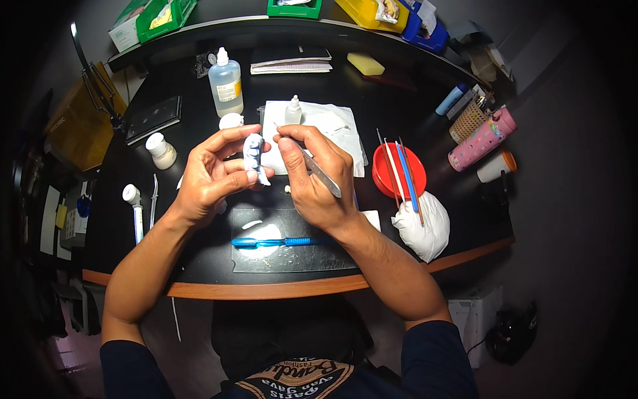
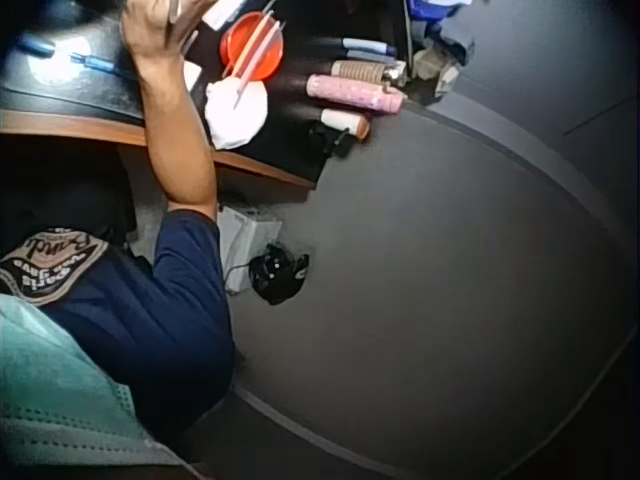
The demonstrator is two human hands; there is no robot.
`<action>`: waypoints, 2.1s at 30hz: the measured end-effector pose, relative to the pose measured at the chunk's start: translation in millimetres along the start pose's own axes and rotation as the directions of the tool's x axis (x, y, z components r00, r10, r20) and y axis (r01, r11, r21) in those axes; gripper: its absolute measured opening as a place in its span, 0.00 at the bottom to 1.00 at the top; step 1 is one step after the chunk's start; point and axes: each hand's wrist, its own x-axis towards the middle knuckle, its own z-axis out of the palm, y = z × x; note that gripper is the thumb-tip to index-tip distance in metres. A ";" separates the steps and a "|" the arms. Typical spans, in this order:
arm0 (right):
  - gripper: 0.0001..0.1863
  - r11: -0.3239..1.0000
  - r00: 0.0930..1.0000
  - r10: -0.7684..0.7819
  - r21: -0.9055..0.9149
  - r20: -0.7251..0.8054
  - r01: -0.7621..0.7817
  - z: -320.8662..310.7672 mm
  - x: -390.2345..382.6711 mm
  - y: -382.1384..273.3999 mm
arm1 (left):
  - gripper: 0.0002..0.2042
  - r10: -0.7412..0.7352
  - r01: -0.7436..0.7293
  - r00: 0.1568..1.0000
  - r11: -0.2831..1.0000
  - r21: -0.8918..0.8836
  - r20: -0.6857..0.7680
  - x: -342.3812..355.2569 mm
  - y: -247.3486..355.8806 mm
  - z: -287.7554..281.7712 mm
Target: The person operates a dental machine, walks to a workbench, and cleans and carves a dental cast model using a brush, tweezers, and a carving tool.
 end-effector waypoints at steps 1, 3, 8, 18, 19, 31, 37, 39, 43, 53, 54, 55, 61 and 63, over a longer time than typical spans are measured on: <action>0.11 1.000 1.000 0.009 -0.003 0.002 -0.009 0.0 0.2 -1.1 | 0.32 0.008 -0.008 1.000 1.000 -0.005 0.000 -0.1 -1.0 -0.8; 0.11 1.000 1.000 0.017 -0.004 0.004 -0.017 -0.7 0.0 -1.7 | 0.32 0.017 -0.017 1.000 1.000 -0.008 -0.002 0.7 -2.4 -1.0; 0.10 1.000 1.000 0.027 -0.008 0.010 -0.027 -0.6 -1.3 0.1 | 0.32 -0.001 0.001 1.000 1.000 -0.019 -0.006 0.3 -2.1 -0.8; 0.11 1.000 1.000 0.000 -0.024 0.013 0.000 -0.7 -1.5 0.9 | 0.31 0.009 -0.009 1.000 1.000 -0.014 0.002 0.4 -2.1 -0.3; 0.11 1.000 1.000 0.003 -0.016 0.010 -0.003 -0.5 -1.1 0.5 | 0.31 0.003 -0.003 1.000 1.000 -0.015 -0.001 0.4 -1.0 0.8; 0.11 1.000 1.000 0.019 -0.001 0.003 -0.019 -0.3 -0.6 -2.9 | 0.31 0.009 -0.009 1.000 1.000 -0.015 0.006 0.9 -1.0 0.2; 0.10 1.000 1.000 0.001 -0.006 0.000 -0.001 -0.4 -1.4 1.1 | 0.31 0.018 -0.019 1.000 1.000 -0.018 -0.003 0.5 -2.3 0.0; 0.10 1.000 1.000 0.008 -0.017 0.005 -0.007 -0.2 -1.5 1.0 | 0.31 0.019 -0.019 1.000 1.000 -0.012 -0.006 0.5 -2.4 0.0; 0.10 1.000 1.000 0.014 0.002 0.004 -0.015 0.0 -0.9 -1.3 | 0.31 0.023 -0.023 1.000 1.000 -0.002 -0.001 0.9 -0.2 2.2; 0.10 1.000 1.000 0.008 -0.005 0.002 -0.008 0.0 -1.4 -0.8 | 0.31 0.042 -0.042 0.999 0.999 -0.020 0.004 0.7 -0.8 2.6; 0.10 1.000 1.000 0.009 -0.005 0.002 -0.009 0.2 -1.1 -0.9 | 0.31 0.042 -0.042 0.999 0.999 -0.020 0.004 0.7 -0.8 2.5; 0.10 1.000 1.000 0.005 -0.006 -0.001 -0.005 0.3 -1.0 -1.1 | 0.31 0.046 -0.046 0.999 0.999 -0.016 0.008 0.6 -1.0 2.3; 0.10 1.000 1.000 -0.007 -0.022 0.008 0.007 -1.0 -0.7 0.7 | 0.32 0.047 -0.046 0.999 0.999 -0.025 0.012 1.2 -2.3 1.7; 0.10 0.999 1.000 -0.016 -0.031 0.016 0.016 -1.0 -1.0 -0.2 | 0.32 0.043 -0.043 0.999 0.999 -0.026 0.016 0.9 -1.4 2.0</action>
